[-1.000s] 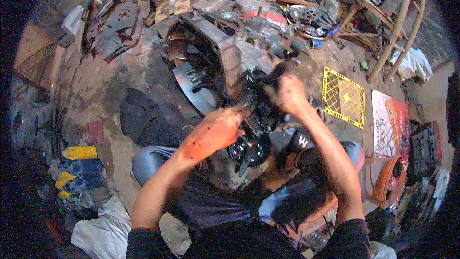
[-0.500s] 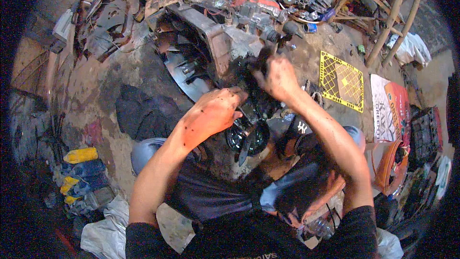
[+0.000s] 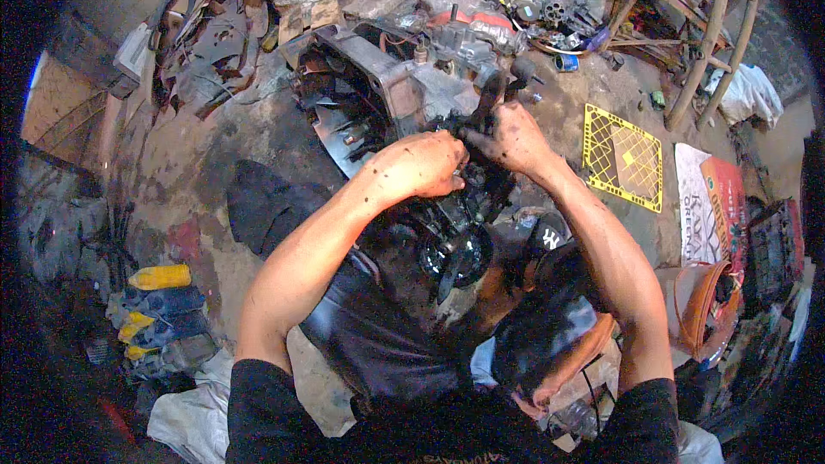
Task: The person works on a metal automotive component by hand while sitting on the floor, handling small parts and placing them into the assembly.
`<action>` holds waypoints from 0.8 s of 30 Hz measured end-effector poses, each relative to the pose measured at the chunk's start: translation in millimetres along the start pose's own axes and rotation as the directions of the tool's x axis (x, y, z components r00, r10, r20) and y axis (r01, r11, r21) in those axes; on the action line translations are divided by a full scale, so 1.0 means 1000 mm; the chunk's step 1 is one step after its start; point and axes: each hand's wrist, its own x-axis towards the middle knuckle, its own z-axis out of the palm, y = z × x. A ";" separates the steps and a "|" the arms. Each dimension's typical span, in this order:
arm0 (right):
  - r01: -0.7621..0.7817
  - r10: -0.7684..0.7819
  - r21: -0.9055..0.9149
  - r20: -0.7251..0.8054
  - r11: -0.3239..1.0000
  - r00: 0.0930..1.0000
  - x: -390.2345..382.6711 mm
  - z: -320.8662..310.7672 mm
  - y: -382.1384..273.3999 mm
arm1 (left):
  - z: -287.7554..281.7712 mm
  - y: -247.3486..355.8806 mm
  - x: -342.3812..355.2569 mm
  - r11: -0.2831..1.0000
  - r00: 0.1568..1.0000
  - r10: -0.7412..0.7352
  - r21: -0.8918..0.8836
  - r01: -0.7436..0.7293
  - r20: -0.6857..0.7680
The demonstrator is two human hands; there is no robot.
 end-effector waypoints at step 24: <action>0.022 -0.072 0.475 0.089 0.880 0.993 -0.045 -0.043 0.046 | -0.005 0.027 -0.009 0.981 0.981 -0.194 -0.013 0.194 0.031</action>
